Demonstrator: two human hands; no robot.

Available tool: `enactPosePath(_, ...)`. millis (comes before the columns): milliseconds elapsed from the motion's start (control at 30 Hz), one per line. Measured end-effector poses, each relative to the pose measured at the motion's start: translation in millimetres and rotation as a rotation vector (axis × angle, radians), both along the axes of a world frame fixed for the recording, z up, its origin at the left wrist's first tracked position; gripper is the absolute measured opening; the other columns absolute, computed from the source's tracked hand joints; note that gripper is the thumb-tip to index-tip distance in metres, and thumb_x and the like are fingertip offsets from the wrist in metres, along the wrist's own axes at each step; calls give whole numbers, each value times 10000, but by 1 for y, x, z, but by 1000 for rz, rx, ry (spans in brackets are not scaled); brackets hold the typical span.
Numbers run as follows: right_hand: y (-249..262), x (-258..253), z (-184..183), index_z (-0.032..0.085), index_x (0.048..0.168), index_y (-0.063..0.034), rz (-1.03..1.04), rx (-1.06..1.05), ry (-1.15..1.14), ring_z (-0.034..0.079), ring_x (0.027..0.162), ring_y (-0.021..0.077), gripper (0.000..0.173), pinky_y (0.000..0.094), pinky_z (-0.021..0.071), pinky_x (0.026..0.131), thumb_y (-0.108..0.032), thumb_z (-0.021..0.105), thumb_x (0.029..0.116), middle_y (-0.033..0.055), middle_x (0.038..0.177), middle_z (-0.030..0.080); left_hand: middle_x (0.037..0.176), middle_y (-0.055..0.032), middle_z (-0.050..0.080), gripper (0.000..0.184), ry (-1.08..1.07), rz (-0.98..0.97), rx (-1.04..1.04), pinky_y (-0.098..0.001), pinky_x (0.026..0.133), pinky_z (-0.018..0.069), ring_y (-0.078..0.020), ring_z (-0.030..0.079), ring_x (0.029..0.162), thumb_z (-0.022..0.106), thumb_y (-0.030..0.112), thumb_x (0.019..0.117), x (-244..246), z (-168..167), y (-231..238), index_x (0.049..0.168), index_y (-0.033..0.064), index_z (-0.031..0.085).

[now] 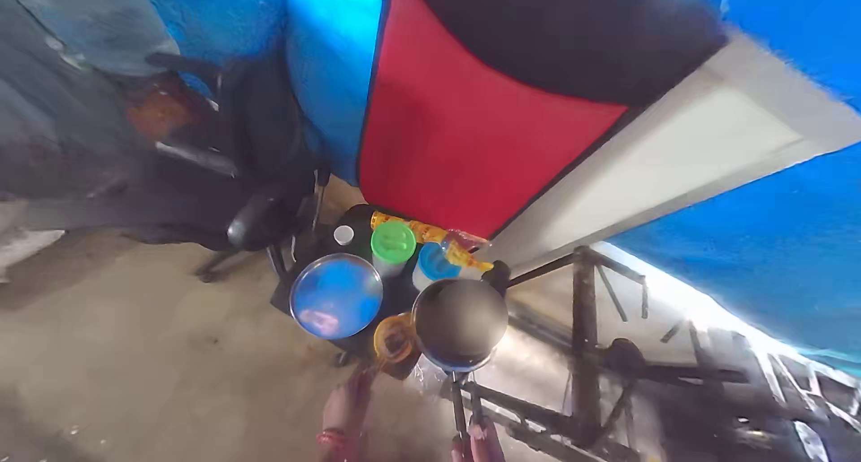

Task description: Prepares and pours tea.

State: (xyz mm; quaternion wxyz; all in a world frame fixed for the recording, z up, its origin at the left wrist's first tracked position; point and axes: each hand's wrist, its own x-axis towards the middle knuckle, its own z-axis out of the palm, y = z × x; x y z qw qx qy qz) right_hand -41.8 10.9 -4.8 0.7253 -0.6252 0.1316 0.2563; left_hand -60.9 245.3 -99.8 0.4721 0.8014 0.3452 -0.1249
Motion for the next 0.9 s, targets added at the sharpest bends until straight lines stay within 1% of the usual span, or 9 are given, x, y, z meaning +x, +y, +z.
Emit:
enactPosePath(100, 25, 10, -34, 397, 1204, -105, -12, -60, -6, 445, 491, -40, 192, 117, 369, 441, -238, 301, 1104, -62, 707, 569, 902, -158, 729, 360, -93, -2, -66, -566, 795, 553, -331, 703, 793, 461, 267, 1093, 18, -36, 11, 1305, 44, 648)
enactPosePath(167, 41, 14, -57, 403, 1195, -81, -44, -125, -41, 431, 481, -39, 183, 121, 359, 434, -198, 306, 1094, -54, 691, 556, 939, -181, 725, 358, -86, -27, -129, -564, 796, 555, -339, 706, 795, 459, 250, 1094, 28, -54, 16, 1329, 37, 626)
enactPosePath(267, 53, 14, -89, 419, 1235, -18, -53, -277, -128, 442, 492, -42, 234, 129, 368, 446, -164, 337, 1071, -50, 701, 573, 939, -141, 727, 331, -119, -16, -244, -448, 716, 583, -243, 691, 702, 441, 193, 1095, 34, -76, 15, 1319, 2, 591)
enactPosePath(400, 57, 14, -115, 437, 1262, 28, -46, -389, -198, 480, 506, -31, 275, 139, 396, 455, -159, 378, 1069, -39, 700, 595, 995, -123, 729, 353, -141, -31, -346, -402, 701, 583, -201, 681, 704, 431, 173, 1096, 35, -97, 15, 1384, 27, 573)
enactPosePath(500, 56, 16, -130, 438, 1257, 29, -28, -394, -252, 471, 498, -30, 277, 139, 394, 456, -170, 391, 1070, -48, 689, 585, 1010, -137, 722, 372, -176, -11, -382, -367, 673, 584, -187, 676, 696, 436, 181, 1096, 38, -101, 15, 1409, 28, 566)
enactPosePath(633, 55, 16, -144, 461, 1244, 53, -18, -461, -321, 528, 540, -16, 291, 153, 453, 504, -163, 408, 1056, -49, 693, 596, 1017, -116, 725, 394, -186, -23, -419, -326, 671, 576, -151, 674, 710, 430, 179, 1092, 43, -103, 19, 1441, 31, 539)
enactPosePath(733, 53, 16, -152, 468, 1243, 80, -7, -518, -365, 539, 551, -13, 302, 161, 472, 522, -148, 418, 1052, -45, 700, 598, 1010, -118, 731, 385, -190, -19, -415, -298, 647, 568, -132, 672, 694, 423, 159, 1098, 49, -100, 22, 1441, 23, 534)
enactPosePath(800, 49, 16, -158, 480, 1237, 100, 19, -577, -425, 534, 546, -16, 316, 162, 469, 517, -150, 437, 1047, -44, 696, 598, 996, -108, 732, 377, -173, -45, -396, -284, 644, 562, -119, 666, 684, 427, 163, 1100, 53, -97, 24, 1430, 26, 549)
enactPosePath(900, 41, 15, -164, 514, 1207, 108, 49, -680, -489, 546, 541, -13, 324, 177, 486, 514, -166, 460, 1042, -37, 686, 604, 1009, -92, 729, 379, -101, -109, -398, -282, 654, 549, -109, 649, 682, 421, 171, 1106, 59, -92, 28, 1449, 63, 543)
